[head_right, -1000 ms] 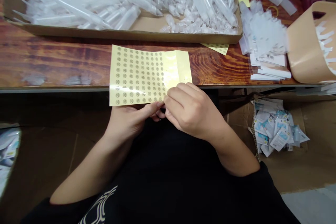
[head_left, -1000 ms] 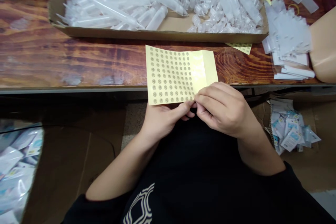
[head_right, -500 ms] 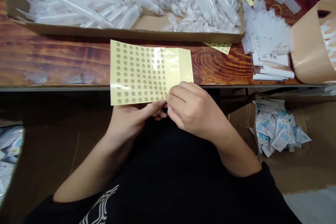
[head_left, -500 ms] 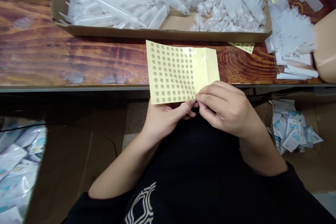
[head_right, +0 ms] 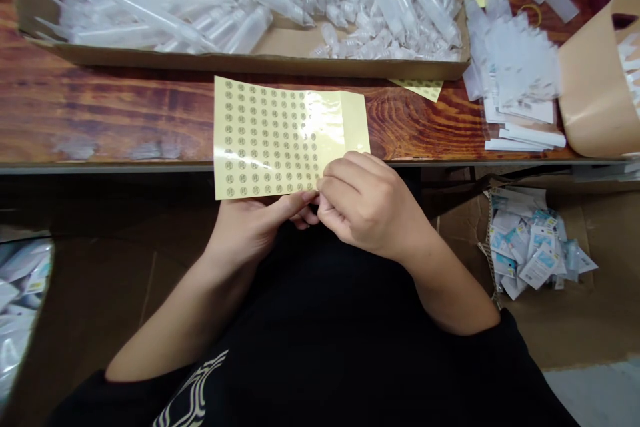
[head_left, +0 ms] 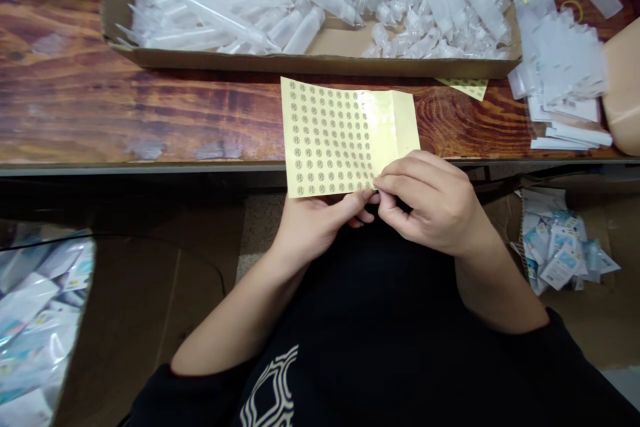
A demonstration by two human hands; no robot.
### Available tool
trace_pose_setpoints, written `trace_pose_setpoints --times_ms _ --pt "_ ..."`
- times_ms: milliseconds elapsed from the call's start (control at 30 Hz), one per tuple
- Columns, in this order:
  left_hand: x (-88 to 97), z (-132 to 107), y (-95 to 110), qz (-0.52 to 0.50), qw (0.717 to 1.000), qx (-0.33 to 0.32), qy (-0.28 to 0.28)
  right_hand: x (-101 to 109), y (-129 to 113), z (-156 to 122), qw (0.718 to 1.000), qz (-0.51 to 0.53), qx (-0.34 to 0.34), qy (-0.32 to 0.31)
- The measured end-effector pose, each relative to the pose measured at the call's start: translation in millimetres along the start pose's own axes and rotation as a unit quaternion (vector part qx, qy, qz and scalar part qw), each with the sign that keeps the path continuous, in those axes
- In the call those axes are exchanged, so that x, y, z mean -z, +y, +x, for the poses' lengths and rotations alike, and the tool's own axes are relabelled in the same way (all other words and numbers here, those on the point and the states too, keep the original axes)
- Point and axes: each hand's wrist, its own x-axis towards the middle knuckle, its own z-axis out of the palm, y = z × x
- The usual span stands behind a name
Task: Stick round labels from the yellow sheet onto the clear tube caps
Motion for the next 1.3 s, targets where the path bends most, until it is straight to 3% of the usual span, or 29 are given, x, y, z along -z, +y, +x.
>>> trace_pose_setpoints --times_ms 200,400,633,800,933,1000,1033,1100,1167,1300 --pt "2.8 0 0 -0.012 1.0 0.023 -0.006 -3 4 0 0.998 0.046 -0.025 0.045" --pt "9.1 5 3 -0.048 0.993 0.102 -0.026 3 13 2 0.993 0.066 -0.046 0.083" --pt "26.5 13 20 -0.059 0.967 0.216 -0.123 22 33 11 0.991 0.126 -0.041 -0.01" --pt "33.1 11 36 -0.001 0.983 0.156 -0.094 19 41 15 0.985 0.157 -0.063 -0.037" --pt "40.8 10 59 0.157 0.987 0.034 0.001 16 36 15 0.987 0.129 -0.093 -0.007" --pt "47.1 15 76 0.285 0.952 -0.051 0.098 18 30 14 0.989 0.103 -0.11 -0.006" --pt "50.5 20 85 0.361 0.915 -0.094 0.152 20 26 13 0.989 0.088 -0.121 -0.01" --pt "56.8 35 104 0.515 0.812 -0.162 0.221 25 20 10 0.987 0.05 -0.15 -0.02" --pt "62.1 55 122 0.622 0.733 -0.201 0.188 30 15 6 0.982 0.005 -0.187 -0.022" --pt "69.9 98 150 0.702 0.674 -0.228 0.016 34 12 -3 0.966 -0.084 -0.245 -0.008"
